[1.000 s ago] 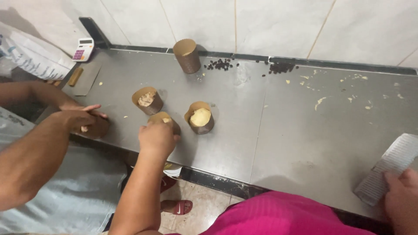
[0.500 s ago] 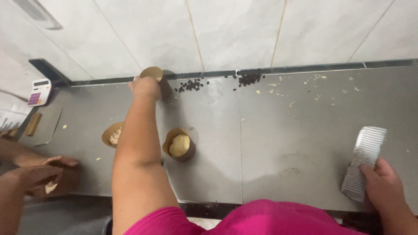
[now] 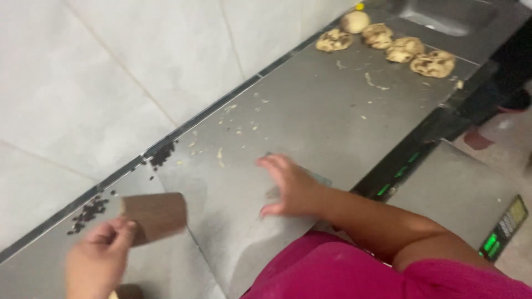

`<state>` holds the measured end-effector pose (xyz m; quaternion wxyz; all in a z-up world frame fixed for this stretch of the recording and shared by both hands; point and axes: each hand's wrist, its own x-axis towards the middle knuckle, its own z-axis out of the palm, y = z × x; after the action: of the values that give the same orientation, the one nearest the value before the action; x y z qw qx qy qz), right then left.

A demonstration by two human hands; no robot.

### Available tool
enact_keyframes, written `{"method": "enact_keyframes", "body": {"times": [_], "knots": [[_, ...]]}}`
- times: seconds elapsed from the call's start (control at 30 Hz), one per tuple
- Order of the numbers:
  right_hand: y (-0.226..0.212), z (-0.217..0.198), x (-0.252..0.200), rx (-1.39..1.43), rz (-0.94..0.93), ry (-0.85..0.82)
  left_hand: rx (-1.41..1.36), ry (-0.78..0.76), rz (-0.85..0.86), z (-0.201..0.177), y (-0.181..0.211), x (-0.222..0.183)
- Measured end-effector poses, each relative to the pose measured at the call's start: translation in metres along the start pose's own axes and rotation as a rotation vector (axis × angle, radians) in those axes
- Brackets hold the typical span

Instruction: The person is shaping pre-portioned dough balls and placing them into paper baking molds on a stainless steel counter.

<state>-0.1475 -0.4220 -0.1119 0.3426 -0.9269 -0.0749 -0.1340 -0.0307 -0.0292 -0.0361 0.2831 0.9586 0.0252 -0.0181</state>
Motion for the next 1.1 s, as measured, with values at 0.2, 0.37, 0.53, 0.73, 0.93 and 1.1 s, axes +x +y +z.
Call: {"method": "enact_keyframes", "body": {"times": [0.2, 0.37, 0.53, 0.73, 0.93, 1.1], "knots": [[-0.043, -0.002, -0.028, 0.139, -0.145, -0.221, -0.556, -0.168, 0.021, 0.124, 0.065, -0.096], [-0.013, -0.034, -0.056, 0.239, -0.284, -0.264, -0.813, -0.635, 0.067, 0.168, 0.022, -0.083], [-0.001, -0.049, -0.070, 0.230, -0.406, -0.280, -0.888, -0.853, 0.193, 0.185, 0.016, -0.092], [0.004, -0.064, -0.072, 0.201, -0.421, -0.280, -0.692, -0.826, 0.162, 0.157, 0.080, -0.116], [0.010, -0.077, -0.077, 0.176, -0.455, -0.304, -0.753, -0.926, 0.069, 0.162, 0.100, -0.123], [0.018, -0.078, -0.077, 0.200, -0.504, -0.227, -0.710, -0.882, 0.095, 0.167, 0.108, -0.124]]}}
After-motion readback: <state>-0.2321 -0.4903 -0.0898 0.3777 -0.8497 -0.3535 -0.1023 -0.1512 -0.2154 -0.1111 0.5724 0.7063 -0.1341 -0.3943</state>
